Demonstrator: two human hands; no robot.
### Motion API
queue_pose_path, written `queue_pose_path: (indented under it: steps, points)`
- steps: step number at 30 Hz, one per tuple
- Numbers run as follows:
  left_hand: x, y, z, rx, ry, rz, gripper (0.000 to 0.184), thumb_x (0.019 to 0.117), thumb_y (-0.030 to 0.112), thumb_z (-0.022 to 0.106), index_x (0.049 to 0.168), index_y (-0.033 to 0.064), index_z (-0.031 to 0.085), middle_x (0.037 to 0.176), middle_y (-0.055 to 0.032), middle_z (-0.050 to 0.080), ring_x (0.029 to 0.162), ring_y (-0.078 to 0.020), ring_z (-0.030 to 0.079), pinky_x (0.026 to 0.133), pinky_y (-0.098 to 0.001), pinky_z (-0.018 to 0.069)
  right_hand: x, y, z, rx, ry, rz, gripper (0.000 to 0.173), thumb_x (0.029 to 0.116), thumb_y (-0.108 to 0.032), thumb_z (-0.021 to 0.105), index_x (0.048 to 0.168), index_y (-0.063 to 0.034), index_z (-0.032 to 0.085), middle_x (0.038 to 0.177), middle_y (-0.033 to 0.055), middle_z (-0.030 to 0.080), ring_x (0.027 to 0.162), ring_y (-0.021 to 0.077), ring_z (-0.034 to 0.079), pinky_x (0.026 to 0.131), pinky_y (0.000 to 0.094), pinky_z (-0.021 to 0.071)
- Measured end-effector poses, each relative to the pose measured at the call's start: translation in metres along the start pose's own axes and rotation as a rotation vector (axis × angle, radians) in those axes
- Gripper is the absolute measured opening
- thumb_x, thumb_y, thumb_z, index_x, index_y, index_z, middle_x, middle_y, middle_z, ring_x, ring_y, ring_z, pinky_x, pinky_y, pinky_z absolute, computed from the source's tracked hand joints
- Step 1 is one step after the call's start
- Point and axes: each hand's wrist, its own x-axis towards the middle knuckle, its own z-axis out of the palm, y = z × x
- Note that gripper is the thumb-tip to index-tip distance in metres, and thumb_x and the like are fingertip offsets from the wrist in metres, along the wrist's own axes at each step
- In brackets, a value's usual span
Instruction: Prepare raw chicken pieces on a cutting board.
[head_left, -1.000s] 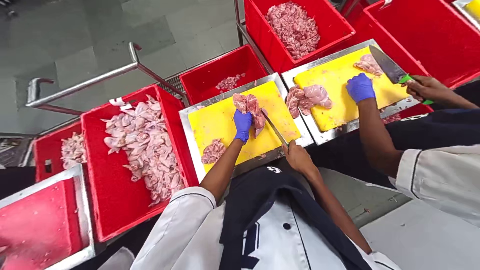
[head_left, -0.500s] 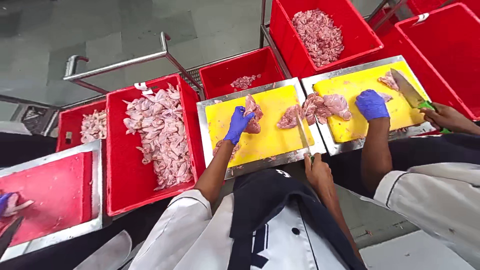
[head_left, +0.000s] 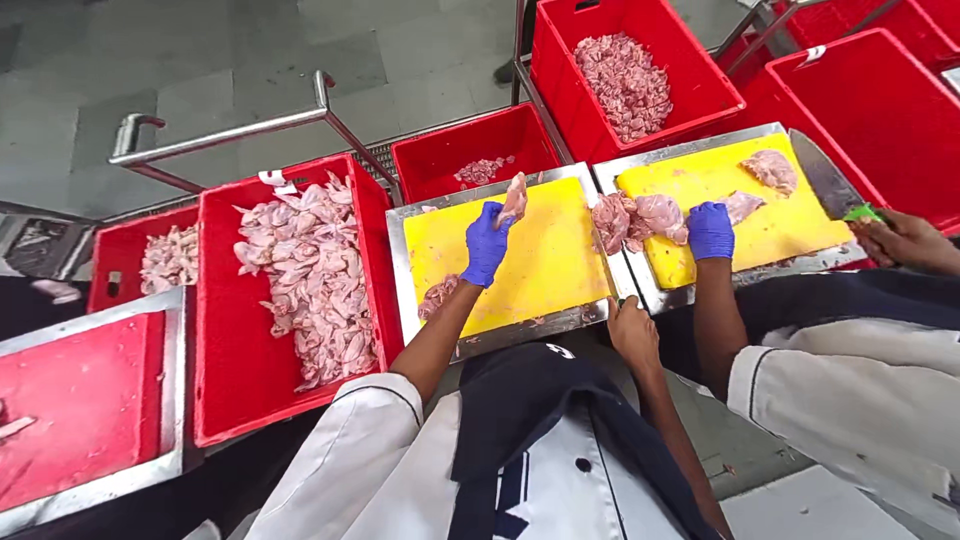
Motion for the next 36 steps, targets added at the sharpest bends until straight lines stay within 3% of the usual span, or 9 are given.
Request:
queue_pose_path:
  steps: [2,4,6,9,12,17,21,29,36]
  points:
    - [-0.018,-0.008,0.016,0.212,-0.123,0.176,0.025,0.1015,0.009,0.058,0.122,-0.0002,0.069,0.116,-0.0202,0.072,0.111,-0.0355,0.07,0.099,-0.0519,0.0558,0.0,0.001,0.001,0.007,-0.017,-0.005,0.058,0.1104,-0.048,0.038,0.134,0.0032,0.053,0.108,0.0277,0.07,0.106,0.0446,0.069,0.089,0.0586,0.0546]
    - [-0.04,-0.032,0.036,0.34,-0.332,0.305,0.037,0.1014,-0.001,0.044,0.13,0.0048,0.067,0.141,-0.0168,0.063,0.136,-0.0327,0.056,0.117,-0.0466,0.0425,-0.001,0.0,0.002,0.043,-0.019,-0.019,0.059,0.1102,-0.048,0.038,0.134,0.0034,0.054,0.107,0.0279,0.069,0.105,0.0448,0.069,0.088,0.0589,0.0546]
    - [-0.051,-0.046,0.045,0.258,-0.417,0.347,0.041,0.0967,-0.003,0.043,0.129,0.0046,0.067,0.154,-0.015,0.052,0.149,-0.0299,0.042,0.125,-0.0432,0.0321,-0.003,-0.002,0.0,0.082,-0.008,-0.055,0.059,0.11,-0.048,0.04,0.133,0.0037,0.055,0.103,0.0274,0.069,0.101,0.0449,0.07,0.087,0.0594,0.0546]
    - [-0.053,-0.044,0.035,0.005,-0.389,0.203,0.044,0.0877,-0.002,0.052,0.129,0.0023,0.065,0.153,-0.0122,0.054,0.143,-0.0258,0.05,0.116,-0.0447,0.0445,-0.015,-0.009,0.002,0.111,-0.053,-0.176,0.057,0.11,-0.048,0.04,0.128,0.0038,0.056,0.093,0.0247,0.069,0.093,0.0431,0.071,0.082,0.0592,0.0549]
    - [-0.049,-0.04,0.033,-0.076,-0.103,0.133,0.032,0.096,0.003,0.057,0.126,0.0004,0.069,0.132,-0.0148,0.069,0.126,-0.0271,0.065,0.109,-0.0448,0.0513,-0.017,-0.023,0.005,0.115,-0.134,-0.316,0.058,0.1089,-0.05,0.041,0.125,0.0028,0.058,0.088,0.022,0.069,0.087,0.0414,0.071,0.079,0.0587,0.0553]
    - [-0.036,-0.037,0.033,0.101,-0.216,0.114,0.024,0.1027,0.017,0.058,0.117,0.0032,0.072,0.121,-0.0172,0.07,0.121,-0.033,0.064,0.107,-0.048,0.0509,-0.017,-0.044,0.012,0.056,-0.286,-0.354,0.056,0.1102,-0.049,0.038,0.127,0.0018,0.055,0.095,0.0219,0.068,0.093,0.0398,0.071,0.083,0.0573,0.0556]
    - [-0.04,-0.042,0.043,0.064,-0.184,0.121,0.019,0.1022,0.011,0.058,0.109,0.0008,0.072,0.115,-0.017,0.071,0.119,-0.0327,0.065,0.107,-0.0469,0.0504,-0.016,-0.064,0.006,-0.011,-0.328,-0.354,0.053,0.1116,-0.046,0.035,0.127,0.0016,0.052,0.094,0.0207,0.067,0.093,0.0381,0.07,0.082,0.0545,0.0559]
    - [-0.044,-0.048,0.043,0.038,-0.168,0.174,0.016,0.101,0.007,0.06,0.109,0.0008,0.072,0.114,-0.0173,0.07,0.116,-0.0325,0.065,0.106,-0.0467,0.0508,0.028,-0.152,0.02,0.052,-0.248,-0.363,0.052,0.1116,-0.042,0.037,0.131,0.0043,0.053,0.114,0.0234,0.068,0.107,0.0378,0.069,0.092,0.0546,0.0555]
    - [-0.039,-0.052,0.03,-0.007,-0.12,0.211,0.02,0.1001,0.005,0.059,0.115,0.0004,0.071,0.122,-0.0178,0.069,0.123,-0.0342,0.063,0.108,-0.0484,0.0494,-0.028,-0.025,0.027,-0.001,-0.374,-0.25,0.06,0.1105,-0.048,0.038,0.135,0.0054,0.051,0.108,0.0274,0.068,0.103,0.0435,0.069,0.089,0.0607,0.054]
